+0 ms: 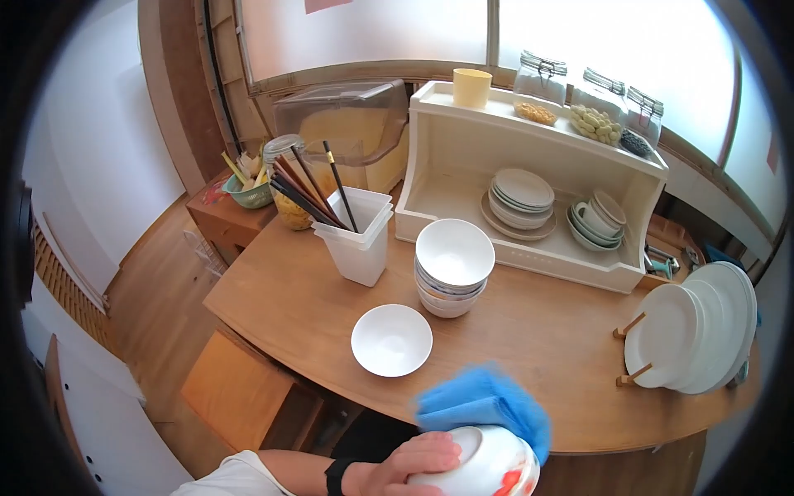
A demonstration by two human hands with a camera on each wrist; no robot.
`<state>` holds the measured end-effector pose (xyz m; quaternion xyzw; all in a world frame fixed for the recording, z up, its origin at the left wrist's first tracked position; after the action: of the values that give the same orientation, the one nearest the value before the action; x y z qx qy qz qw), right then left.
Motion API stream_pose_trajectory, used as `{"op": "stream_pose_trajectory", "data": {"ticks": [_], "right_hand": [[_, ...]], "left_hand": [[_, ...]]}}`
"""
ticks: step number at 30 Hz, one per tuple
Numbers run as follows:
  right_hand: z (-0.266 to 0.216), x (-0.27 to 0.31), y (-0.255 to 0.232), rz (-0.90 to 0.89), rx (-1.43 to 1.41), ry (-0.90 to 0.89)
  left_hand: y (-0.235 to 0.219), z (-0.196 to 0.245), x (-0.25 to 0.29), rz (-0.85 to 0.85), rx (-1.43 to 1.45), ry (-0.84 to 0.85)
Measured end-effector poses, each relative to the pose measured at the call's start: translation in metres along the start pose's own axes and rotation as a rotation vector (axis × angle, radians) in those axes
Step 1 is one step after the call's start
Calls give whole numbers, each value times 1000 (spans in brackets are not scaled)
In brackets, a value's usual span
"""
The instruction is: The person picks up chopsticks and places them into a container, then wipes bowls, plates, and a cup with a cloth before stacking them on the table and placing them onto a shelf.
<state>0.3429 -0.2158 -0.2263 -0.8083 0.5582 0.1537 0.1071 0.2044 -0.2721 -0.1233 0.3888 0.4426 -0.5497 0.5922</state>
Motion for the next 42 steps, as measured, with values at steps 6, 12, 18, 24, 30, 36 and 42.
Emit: {"op": "stream_pose_trajectory", "data": {"ticks": [6,12,18,24,30,36,42], "right_hand": [[-1,-19,11,-25,-104,14],[-8,-28,11,-11,-170,39],[-16,-29,8,59,-230,66],[-28,-30,-5,141,-281,78],[-35,-37,-10,202,-364,86],[-42,-47,-7,221,-466,110],[-48,-65,8,151,-571,181]], "left_hand": [[-11,12,-25,-104,-1,-87],[-4,10,-25,-121,49,-42],[-5,6,-25,-134,92,-65],[-4,6,-31,-115,-19,-60],[4,-2,-10,-115,-4,-44],[0,6,-21,-94,30,-60],[-2,-1,-22,-107,-112,-127]]}}
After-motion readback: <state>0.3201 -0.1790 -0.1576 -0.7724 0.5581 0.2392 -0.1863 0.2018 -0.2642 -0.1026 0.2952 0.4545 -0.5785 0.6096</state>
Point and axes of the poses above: each hand's wrist, its own x-axis away from the middle knuckle, its own y-axis out of the palm, z = x × y, the point moved 4 cm from there along -x, towards the middle knuckle, and after that the axes turned 6 degrees about z, right-handed, at the moved point
